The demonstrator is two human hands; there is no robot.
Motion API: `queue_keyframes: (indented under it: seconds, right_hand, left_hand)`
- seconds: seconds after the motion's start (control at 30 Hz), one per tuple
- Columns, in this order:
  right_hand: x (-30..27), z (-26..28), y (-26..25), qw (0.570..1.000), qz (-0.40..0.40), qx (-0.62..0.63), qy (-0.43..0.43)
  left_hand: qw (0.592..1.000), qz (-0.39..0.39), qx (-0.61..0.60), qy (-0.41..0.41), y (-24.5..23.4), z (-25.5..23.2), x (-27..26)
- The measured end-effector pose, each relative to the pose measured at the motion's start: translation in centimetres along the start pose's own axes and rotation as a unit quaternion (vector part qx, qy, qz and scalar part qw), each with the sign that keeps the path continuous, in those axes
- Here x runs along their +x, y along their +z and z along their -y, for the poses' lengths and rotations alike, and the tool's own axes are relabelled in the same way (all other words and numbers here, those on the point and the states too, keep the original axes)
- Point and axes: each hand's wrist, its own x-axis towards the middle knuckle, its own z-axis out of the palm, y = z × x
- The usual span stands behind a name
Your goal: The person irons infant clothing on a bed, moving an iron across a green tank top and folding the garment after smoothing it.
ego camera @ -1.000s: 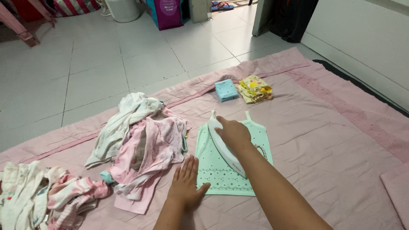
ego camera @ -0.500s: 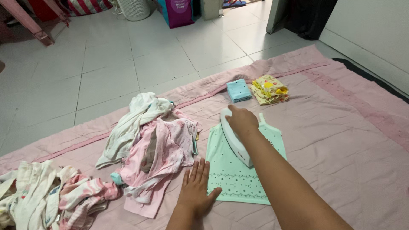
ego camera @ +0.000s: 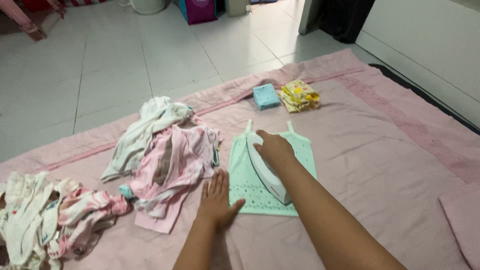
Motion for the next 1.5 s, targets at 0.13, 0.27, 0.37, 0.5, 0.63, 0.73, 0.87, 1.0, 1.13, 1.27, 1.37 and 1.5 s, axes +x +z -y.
queue_keyframes:
  seconds: [0.13,0.27,0.37,0.5,0.63,0.73,0.87,1.0,1.13,1.27,1.37,1.5]
  right_hand:
    - [-1.8,0.0,0.0,1.000,-0.013,0.001,-0.006]
    - [-2.0,-0.2,0.4,0.999,-0.038,-0.003,-0.024]
    - [-1.4,0.3,0.5,0.999,-0.038,-0.002,-0.007]
    - [-0.9,1.6,0.3,0.997,-0.065,0.031,0.042]
    - [-1.0,2.5,0.7,0.995,-0.073,0.052,0.043]
    - [-0.6,2.6,2.2,0.998,-0.057,0.028,0.008]
    - [1.3,2.7,3.7,0.998,-0.061,0.024,0.008]
    - [2.9,3.1,3.5,0.998,-0.047,0.026,0.012]
    - [3.4,2.6,3.6,0.999,-0.033,0.014,-0.022]
    - [2.0,2.4,3.9,0.998,-0.026,0.026,-0.048]
    - [-0.4,2.7,3.7,0.998,0.000,0.021,-0.055]
    - [-3.7,3.4,3.1,0.998,0.028,0.020,-0.051]
  left_hand:
    - [0.999,0.000,-0.005,-0.043,0.6,-0.1,0.0]
    - [0.998,0.041,0.017,-0.040,0.7,0.8,1.4]
    - [0.998,0.059,0.001,-0.033,0.6,1.2,1.4]
    - [0.997,0.066,-0.002,-0.041,0.0,0.6,1.3]
    - [0.996,0.073,-0.003,-0.046,-0.5,0.3,0.8]
    - [0.999,0.038,-0.004,-0.033,-0.6,0.0,0.3]
    - [0.994,0.089,-0.044,-0.042,-0.7,0.6,0.5]
    - [0.994,0.071,-0.077,-0.031,-0.5,1.5,1.1]
    - [0.995,0.072,-0.070,-0.027,0.4,2.0,1.7]
    - [0.994,0.076,-0.081,-0.024,0.8,2.8,2.1]
    - [0.991,0.052,-0.123,-0.008,1.0,3.0,2.2]
    - [0.981,0.025,-0.190,-0.006,1.0,3.9,1.9]
